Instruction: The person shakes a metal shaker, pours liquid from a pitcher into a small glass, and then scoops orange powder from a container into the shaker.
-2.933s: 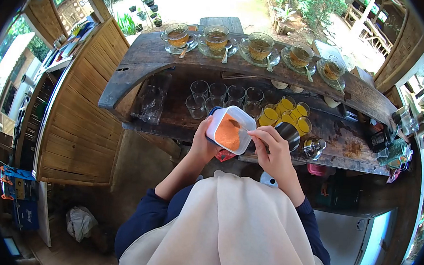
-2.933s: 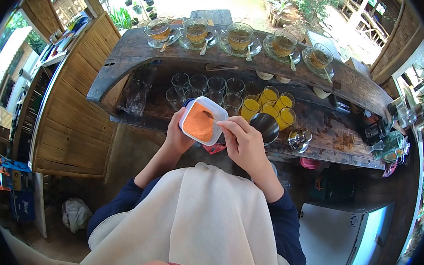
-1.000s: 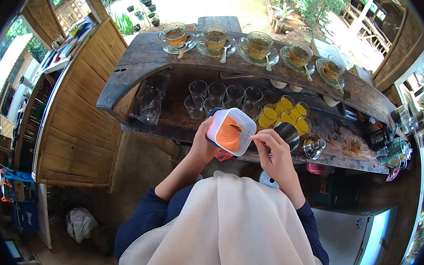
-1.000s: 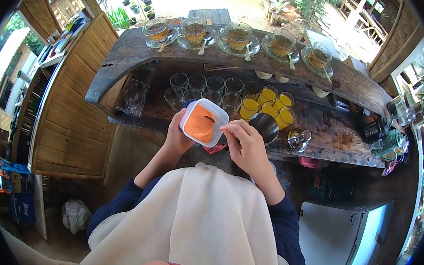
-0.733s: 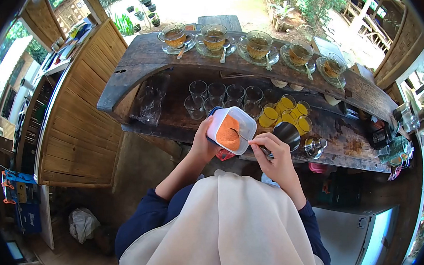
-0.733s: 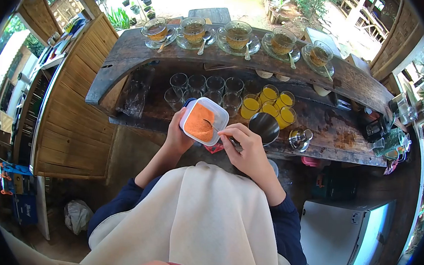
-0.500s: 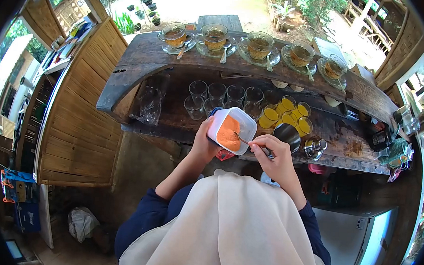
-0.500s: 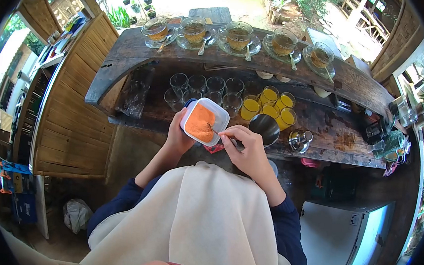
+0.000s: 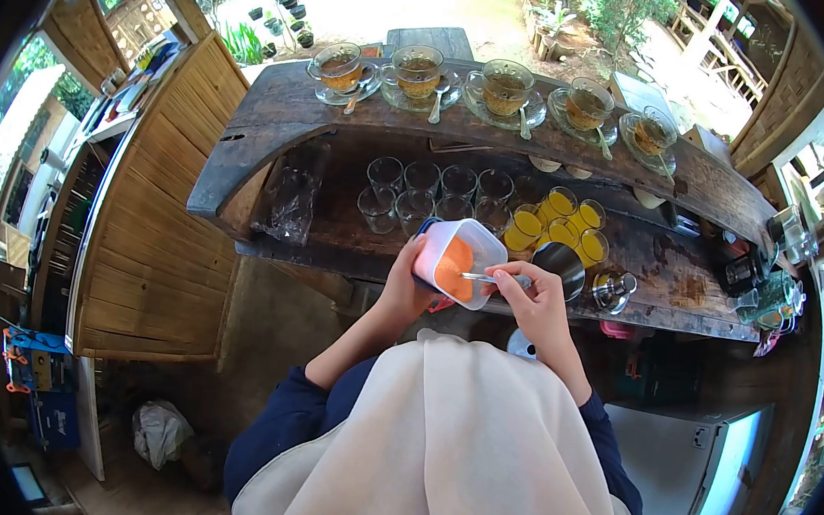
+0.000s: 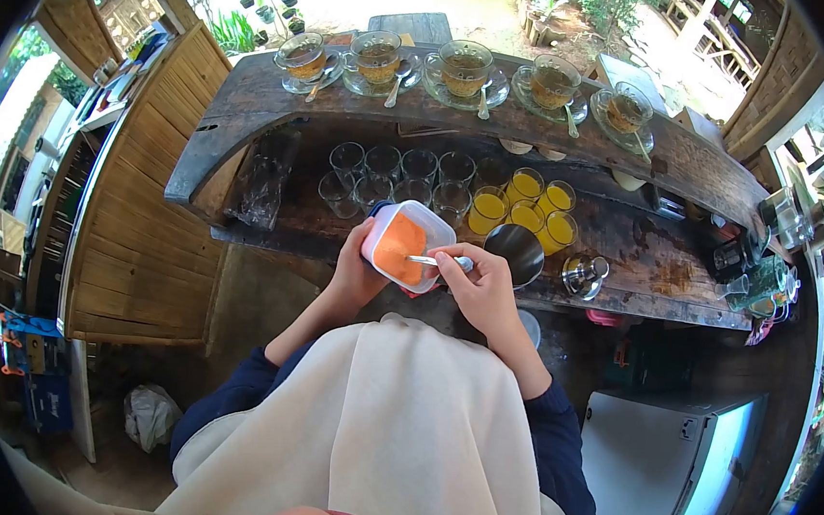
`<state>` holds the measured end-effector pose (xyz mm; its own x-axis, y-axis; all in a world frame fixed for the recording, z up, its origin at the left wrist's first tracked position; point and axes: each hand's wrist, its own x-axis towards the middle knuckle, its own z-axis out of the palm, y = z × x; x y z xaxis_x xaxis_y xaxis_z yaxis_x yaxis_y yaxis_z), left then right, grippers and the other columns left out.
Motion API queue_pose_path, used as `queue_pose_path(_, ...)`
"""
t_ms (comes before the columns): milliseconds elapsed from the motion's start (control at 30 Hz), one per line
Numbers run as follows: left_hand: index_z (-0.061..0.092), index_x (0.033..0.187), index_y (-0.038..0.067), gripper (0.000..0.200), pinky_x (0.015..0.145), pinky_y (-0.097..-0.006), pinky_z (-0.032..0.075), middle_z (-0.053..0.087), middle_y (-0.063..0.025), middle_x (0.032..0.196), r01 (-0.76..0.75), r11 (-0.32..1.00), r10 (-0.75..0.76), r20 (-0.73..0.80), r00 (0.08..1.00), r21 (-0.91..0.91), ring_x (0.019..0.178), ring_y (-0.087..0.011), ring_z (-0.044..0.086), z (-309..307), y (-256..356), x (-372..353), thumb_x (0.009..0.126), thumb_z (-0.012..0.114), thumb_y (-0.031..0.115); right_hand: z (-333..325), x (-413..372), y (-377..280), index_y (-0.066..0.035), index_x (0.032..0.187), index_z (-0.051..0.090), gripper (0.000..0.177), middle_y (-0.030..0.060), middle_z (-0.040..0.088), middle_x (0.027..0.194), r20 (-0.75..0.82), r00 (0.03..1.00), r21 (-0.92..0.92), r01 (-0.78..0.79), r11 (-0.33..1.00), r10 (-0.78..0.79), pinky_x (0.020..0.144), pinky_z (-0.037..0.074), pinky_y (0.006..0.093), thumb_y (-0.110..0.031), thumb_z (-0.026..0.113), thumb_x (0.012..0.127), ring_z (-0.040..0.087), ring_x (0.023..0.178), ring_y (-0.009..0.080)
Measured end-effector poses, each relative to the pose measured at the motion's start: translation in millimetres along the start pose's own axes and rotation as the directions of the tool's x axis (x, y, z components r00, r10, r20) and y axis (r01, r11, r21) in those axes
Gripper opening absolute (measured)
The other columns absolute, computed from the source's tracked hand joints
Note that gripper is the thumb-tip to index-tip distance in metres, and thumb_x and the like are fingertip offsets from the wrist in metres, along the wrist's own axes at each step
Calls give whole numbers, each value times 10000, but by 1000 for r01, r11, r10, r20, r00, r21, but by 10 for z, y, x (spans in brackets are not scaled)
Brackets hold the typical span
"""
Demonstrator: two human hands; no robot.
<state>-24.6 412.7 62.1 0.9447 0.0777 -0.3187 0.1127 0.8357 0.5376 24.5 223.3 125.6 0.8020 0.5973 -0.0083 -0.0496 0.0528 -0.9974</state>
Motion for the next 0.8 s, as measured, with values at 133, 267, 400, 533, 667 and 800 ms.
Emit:
queue_pose_path(133,466,1272,45,504,998,-428,406,547,-133,1254,10,1000,-10,-14,1000,7,1160,-265,533,18,-33,-14,944,364,414,28,-21,-46,57,1006,646,164,66,661,815,-36,999,-3,11,1000,-11,656,485,202,-48,554,920,619,751,78)
queue_pose_path(267,459,1286,49,514,995,-431,413,529,-131,1285,24,999,-24,18,1000,25,1177,-262,525,46,4,-46,945,362,420,25,-45,-41,47,1018,641,151,71,658,851,-78,985,39,155,987,-151,661,484,210,-25,551,920,616,777,84)
queue_pose_path(400,442,1297,44,509,990,-448,416,519,-141,1289,13,1000,-13,19,1000,-8,1186,-272,518,42,12,-47,948,367,407,-17,-20,-30,9,1024,645,144,79,654,893,-77,936,-182,325,928,-343,658,476,209,0,564,906,623,785,106)
queue_pose_path(533,440,1322,53,542,999,-443,409,512,-127,1315,9,1000,-9,14,1000,-7,1203,-268,509,18,12,-44,952,328,433,-32,-5,-117,-34,1021,646,167,101,646,937,68,807,-561,517,647,-586,701,488,283,-4,604,862,632,820,213)
queue_pose_path(667,447,1284,27,503,974,-477,427,527,-140,1271,-1,998,5,64,998,-59,1177,-288,519,48,56,-84,945,386,394,-68,28,-105,-30,980,640,144,103,641,936,185,768,-716,533,452,-613,741,487,348,-19,618,838,607,865,282)
queue_pose_path(800,439,1287,30,500,977,-487,422,520,-153,1271,-31,998,35,67,997,-61,1185,-306,510,32,85,-76,943,391,390,-58,-5,-55,-16,959,627,101,102,637,925,102,834,-648,469,600,-542,711,487,325,-20,598,862,616,815,268)
